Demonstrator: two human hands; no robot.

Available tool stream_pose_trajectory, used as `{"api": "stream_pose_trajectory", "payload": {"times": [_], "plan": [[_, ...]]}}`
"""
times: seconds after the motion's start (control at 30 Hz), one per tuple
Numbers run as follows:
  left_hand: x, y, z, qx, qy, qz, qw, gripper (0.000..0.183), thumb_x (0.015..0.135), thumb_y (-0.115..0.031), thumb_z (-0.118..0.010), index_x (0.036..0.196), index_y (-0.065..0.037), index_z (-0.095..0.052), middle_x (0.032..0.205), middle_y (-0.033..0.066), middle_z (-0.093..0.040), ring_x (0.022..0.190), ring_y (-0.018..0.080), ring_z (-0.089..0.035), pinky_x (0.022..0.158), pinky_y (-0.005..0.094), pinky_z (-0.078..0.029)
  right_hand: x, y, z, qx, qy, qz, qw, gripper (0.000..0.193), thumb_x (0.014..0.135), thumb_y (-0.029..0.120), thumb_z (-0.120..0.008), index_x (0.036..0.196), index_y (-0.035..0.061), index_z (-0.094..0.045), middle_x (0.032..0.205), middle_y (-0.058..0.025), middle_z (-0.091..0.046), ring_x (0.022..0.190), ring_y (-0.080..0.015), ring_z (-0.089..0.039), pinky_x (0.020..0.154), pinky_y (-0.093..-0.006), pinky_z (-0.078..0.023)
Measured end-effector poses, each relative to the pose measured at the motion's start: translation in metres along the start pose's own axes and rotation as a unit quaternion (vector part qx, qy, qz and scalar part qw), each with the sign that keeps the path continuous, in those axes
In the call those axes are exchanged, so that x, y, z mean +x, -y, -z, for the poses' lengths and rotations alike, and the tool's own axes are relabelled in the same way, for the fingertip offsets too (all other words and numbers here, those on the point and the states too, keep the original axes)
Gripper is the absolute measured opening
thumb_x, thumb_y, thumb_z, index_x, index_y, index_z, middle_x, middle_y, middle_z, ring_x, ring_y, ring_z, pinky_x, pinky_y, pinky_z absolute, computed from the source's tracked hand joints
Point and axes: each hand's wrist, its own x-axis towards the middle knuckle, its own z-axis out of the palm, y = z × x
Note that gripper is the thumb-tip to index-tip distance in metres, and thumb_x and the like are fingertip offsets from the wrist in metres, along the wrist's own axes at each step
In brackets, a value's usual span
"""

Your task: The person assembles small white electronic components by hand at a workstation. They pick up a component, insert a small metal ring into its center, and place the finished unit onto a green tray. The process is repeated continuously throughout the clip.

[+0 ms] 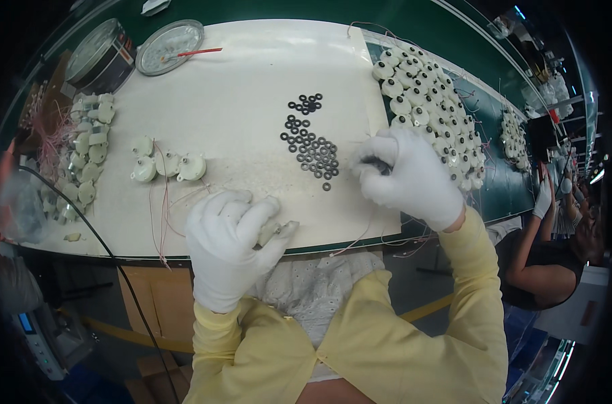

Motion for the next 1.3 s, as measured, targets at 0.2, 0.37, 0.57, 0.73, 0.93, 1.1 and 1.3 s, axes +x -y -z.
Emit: {"api": "stream_pose_trajectory", "payload": {"times": [0.2,0.37,0.57,0.73,0.93,1.1,1.3], "plan": [[0.004,0.0,0.002,-0.022,0.014,0.001,1.0,0.041,0.065,-0.027,-0.085,0.1,-0.016,-0.066,0.091,0.0052,-0.06,0.092,0.027,-0.061,0.079,0.0419,-0.047,0.013,0.001,-0.006,-0.12,0.034,-0.021,0.992,0.029,0.073,0.01,-0.064,0.098,0.01,-0.077,0.07,-0.0143,-0.066,0.065,-0.0317,-0.062,0.062,-0.0396,-0.049],[0.001,0.003,0.003,-0.022,0.029,0.012,0.999,0.042,0.066,-0.028,-0.085,0.101,-0.016,-0.065,0.091,0.0051,-0.059,0.091,0.0263,-0.061,0.078,0.0414,-0.047,0.01,0.007,-0.002,-0.162,0.049,-0.02,0.985,0.027,0.074,0.012,-0.064,0.097,0.0091,-0.077,0.067,-0.015,-0.064,0.062,-0.0324,-0.06,0.062,-0.0408,-0.049],[0.002,0.003,0.003,-0.006,0.009,0.003,1.0,0.044,0.066,-0.029,-0.086,0.102,-0.017,-0.065,0.088,0.0027,-0.056,0.093,0.0251,-0.06,0.081,0.0409,-0.048,0.0,0.006,0.0,-0.078,0.009,-0.087,0.993,0.02,0.08,0.013,-0.064,0.094,0.0032,-0.075,0.064,-0.0115,-0.065,0.053,-0.0212,-0.062,0.055,-0.0322,-0.05],[-0.002,0.005,0.001,-0.007,0.011,0.001,1.0,0.044,0.066,-0.028,-0.086,0.102,-0.017,-0.064,0.088,0.0021,-0.054,0.094,0.0246,-0.06,0.082,0.0401,-0.048,-0.007,0.003,0.001,0.212,-0.043,-0.244,0.945,0.021,0.091,0.011,-0.065,0.103,-0.0054,-0.069,0.075,-0.0024,-0.069,0.065,-0.0051,-0.061,0.06,-0.0215,-0.049],[-0.001,0.005,0.001,-0.01,0.019,0.004,1.0,0.044,0.065,-0.027,-0.086,0.102,-0.017,-0.064,0.087,0.0013,-0.053,0.095,0.0242,-0.059,0.082,0.0404,-0.049,-0.005,-0.005,-0.005,0.193,-0.021,-0.218,0.957,0.024,0.095,0.011,-0.063,0.111,-0.0075,-0.067,0.081,-0.0025,-0.07,0.073,-0.0048,-0.063,0.067,-0.0203,-0.051],[-0.003,0.004,0.003,-0.009,0.036,0.017,0.999,0.042,0.065,-0.027,-0.086,0.099,-0.018,-0.065,0.087,0.0011,-0.053,0.096,0.024,-0.059,0.084,0.04,-0.048,-0.003,0.0,-0.004,0.204,-0.04,-0.28,0.937,0.026,0.097,0.015,-0.064,0.112,-0.0059,-0.068,0.082,-0.0021,-0.071,0.074,-0.0045,-0.063,0.066,-0.0201,-0.05],[-0.002,0.004,0.003,-0.011,0.032,0.018,0.999,0.04,0.063,-0.026,-0.086,0.097,-0.018,-0.065,0.086,0.0005,-0.054,0.097,0.0235,-0.059,0.084,0.0397,-0.048,0.002,0.007,-0.002,0.156,-0.03,-0.319,0.934,0.025,0.098,0.02,-0.064,0.107,-0.0027,-0.071,0.082,-0.0019,-0.073,0.072,-0.004,-0.063,0.062,-0.0204,-0.049]]}}
